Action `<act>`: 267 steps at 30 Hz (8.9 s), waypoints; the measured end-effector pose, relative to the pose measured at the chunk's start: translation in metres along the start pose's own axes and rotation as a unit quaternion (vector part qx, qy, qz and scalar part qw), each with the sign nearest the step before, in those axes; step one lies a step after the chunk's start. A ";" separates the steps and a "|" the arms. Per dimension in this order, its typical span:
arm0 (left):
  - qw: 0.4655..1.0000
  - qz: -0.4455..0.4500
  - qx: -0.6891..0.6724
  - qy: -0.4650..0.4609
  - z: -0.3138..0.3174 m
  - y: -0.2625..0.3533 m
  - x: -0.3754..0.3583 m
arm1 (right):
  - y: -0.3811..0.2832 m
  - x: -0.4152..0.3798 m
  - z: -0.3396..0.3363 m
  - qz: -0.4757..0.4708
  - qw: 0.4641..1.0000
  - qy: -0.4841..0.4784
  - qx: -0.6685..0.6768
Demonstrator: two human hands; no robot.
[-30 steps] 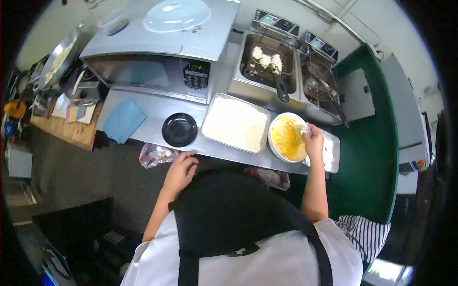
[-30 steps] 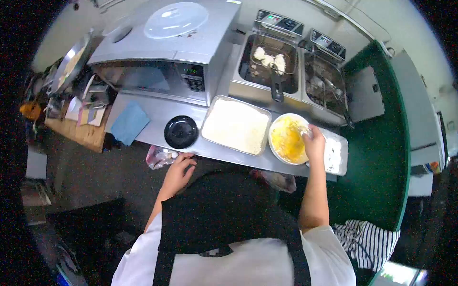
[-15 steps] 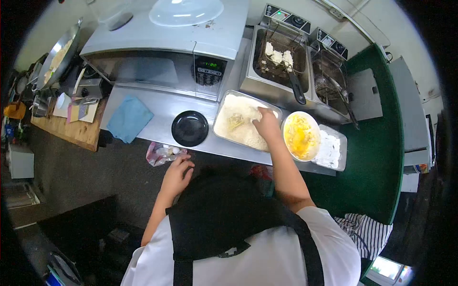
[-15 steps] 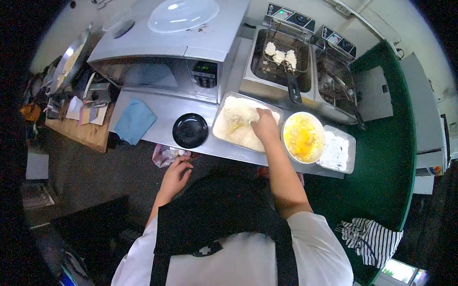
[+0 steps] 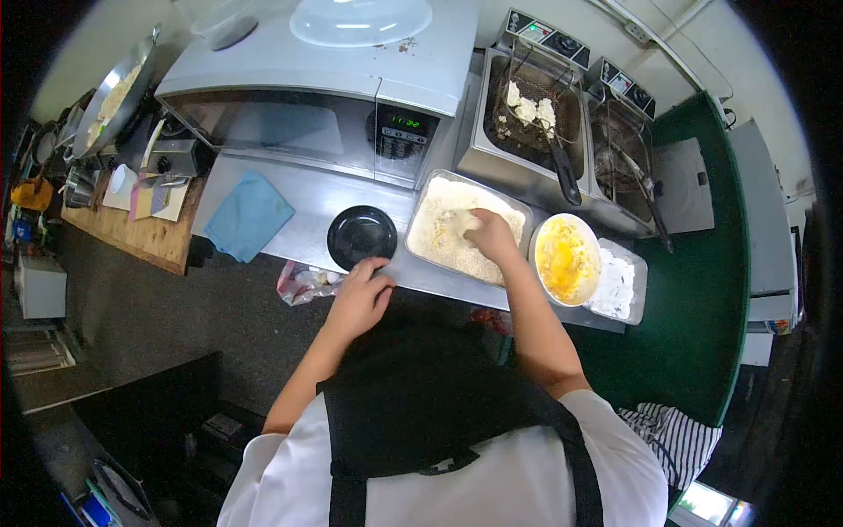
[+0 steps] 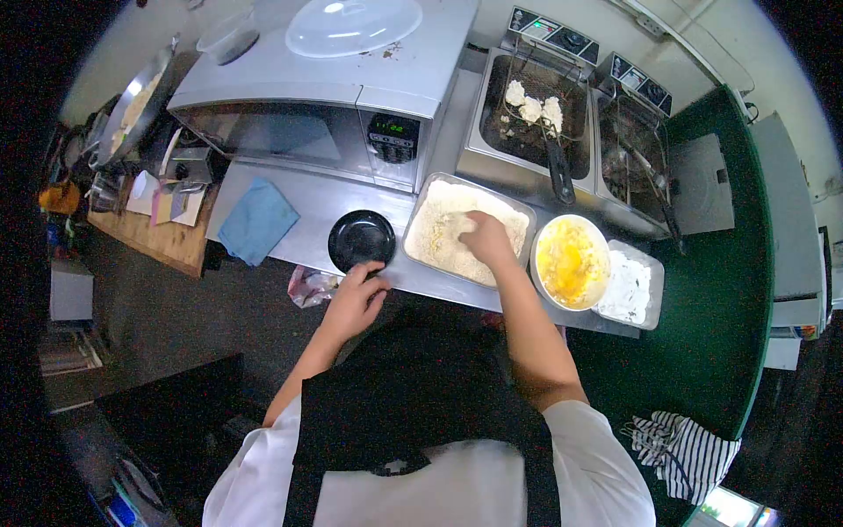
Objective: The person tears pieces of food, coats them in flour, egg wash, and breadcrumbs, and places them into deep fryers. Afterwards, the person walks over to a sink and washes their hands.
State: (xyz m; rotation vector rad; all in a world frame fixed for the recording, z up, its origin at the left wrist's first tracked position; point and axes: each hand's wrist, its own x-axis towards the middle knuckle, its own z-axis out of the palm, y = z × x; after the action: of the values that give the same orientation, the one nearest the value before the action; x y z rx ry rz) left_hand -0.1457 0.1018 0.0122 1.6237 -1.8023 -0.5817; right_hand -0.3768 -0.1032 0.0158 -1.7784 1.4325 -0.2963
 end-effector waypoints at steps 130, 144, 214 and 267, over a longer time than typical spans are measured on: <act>0.989 -0.009 0.066 0.134 0.054 -0.005 0.053 | 0.005 0.042 0.021 -0.145 0.986 -0.020 -0.078; 0.993 0.001 -0.024 0.117 0.012 0.004 -0.005 | 0.005 -0.016 0.031 -0.023 0.972 0.146 -0.182; 0.722 -0.186 -0.635 -0.203 0.082 0.180 0.264 | 0.126 -0.039 -0.183 0.030 0.743 0.068 0.665; 0.892 0.096 0.407 0.169 0.072 0.169 0.637 | 0.202 -0.130 -0.229 0.087 0.799 0.044 0.594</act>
State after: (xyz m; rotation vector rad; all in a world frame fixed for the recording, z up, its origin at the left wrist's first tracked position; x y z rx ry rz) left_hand -0.3390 -0.5093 0.1827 1.8524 -2.0084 0.6164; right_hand -0.7059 -0.0919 0.0584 -0.5889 1.0203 -0.9400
